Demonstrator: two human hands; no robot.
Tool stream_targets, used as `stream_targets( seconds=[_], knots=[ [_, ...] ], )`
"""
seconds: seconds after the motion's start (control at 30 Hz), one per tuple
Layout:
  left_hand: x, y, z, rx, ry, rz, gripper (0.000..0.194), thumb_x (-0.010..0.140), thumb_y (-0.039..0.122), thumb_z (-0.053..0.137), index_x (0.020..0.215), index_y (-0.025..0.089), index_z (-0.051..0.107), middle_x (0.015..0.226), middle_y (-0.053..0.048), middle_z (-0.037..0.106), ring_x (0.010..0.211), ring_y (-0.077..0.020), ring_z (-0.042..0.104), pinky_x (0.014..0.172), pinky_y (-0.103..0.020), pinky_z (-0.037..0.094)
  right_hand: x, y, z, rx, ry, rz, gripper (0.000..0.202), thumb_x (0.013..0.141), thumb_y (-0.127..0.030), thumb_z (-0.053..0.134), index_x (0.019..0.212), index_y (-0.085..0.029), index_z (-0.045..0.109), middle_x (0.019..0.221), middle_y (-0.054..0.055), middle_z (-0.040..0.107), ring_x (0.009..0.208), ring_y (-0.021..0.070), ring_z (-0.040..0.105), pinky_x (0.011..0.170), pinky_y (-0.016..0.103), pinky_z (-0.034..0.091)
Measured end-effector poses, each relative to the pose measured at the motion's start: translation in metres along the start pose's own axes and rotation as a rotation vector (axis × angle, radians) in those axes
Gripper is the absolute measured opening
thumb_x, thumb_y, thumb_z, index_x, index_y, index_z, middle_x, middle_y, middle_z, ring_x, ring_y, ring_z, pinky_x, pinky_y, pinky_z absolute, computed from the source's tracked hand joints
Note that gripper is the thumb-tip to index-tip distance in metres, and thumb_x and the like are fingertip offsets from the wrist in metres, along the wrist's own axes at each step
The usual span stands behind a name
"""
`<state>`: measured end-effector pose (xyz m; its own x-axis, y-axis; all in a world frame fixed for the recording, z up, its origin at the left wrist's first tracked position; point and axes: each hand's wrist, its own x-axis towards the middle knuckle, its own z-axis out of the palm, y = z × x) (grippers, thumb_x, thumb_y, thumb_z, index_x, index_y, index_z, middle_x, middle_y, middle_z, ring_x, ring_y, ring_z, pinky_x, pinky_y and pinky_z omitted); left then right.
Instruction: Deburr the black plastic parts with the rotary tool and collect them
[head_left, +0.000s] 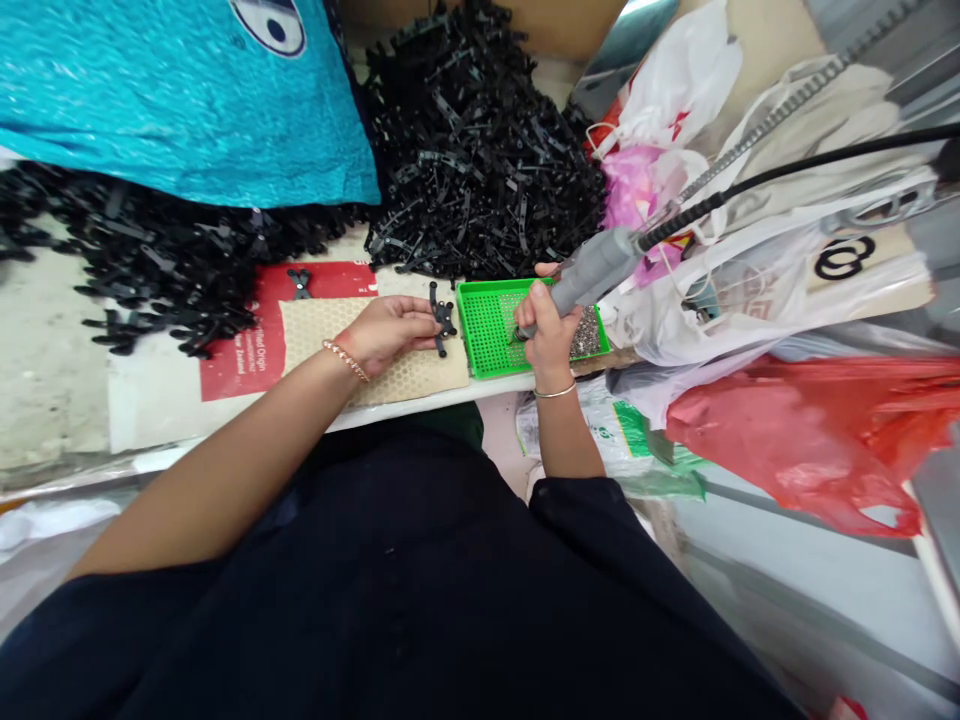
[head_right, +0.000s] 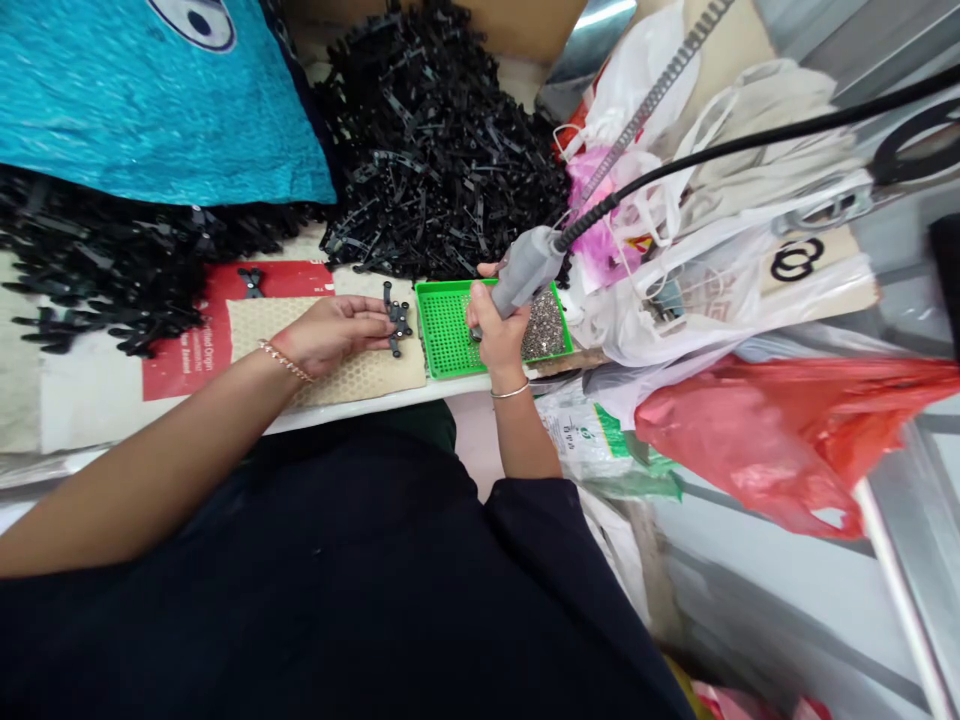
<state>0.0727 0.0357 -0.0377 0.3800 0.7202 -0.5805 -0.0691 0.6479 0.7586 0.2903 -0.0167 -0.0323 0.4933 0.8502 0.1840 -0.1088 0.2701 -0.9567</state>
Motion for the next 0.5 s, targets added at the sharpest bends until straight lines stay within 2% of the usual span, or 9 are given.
stream_targets(
  seconds=[0.17,0.5],
  knots=[
    [0.0017,-0.0014,-0.0019,-0.016,-0.009,-0.009,0.026,0.070,-0.003,0.090,0.087,0.011,0.077,0.083,-0.006,0.079,0.074,-0.0146,0.076,0.080,-0.029,0.066,-0.0026,0.0005,-0.0028,0.035,-0.013,0.020,0.048,0.074,-0.062,0.088,0.100,-0.029,0.066,0.053,-0.015,0.041,0.043,0.0073,0.038,0.047,0.026,0.031],
    [0.0011,-0.0017,-0.0023,-0.008,-0.014,-0.007,0.027,0.070,-0.001,0.091,0.090,0.010,0.078,0.085,-0.007,0.080,0.076,-0.0150,0.077,0.081,-0.028,0.066,-0.0041,0.0057,-0.0053,-0.047,-0.013,0.043,0.054,0.072,-0.070,0.085,0.101,-0.029,0.065,0.053,-0.015,0.038,0.045,0.0077,0.036,0.050,0.027,0.034]
  ],
)
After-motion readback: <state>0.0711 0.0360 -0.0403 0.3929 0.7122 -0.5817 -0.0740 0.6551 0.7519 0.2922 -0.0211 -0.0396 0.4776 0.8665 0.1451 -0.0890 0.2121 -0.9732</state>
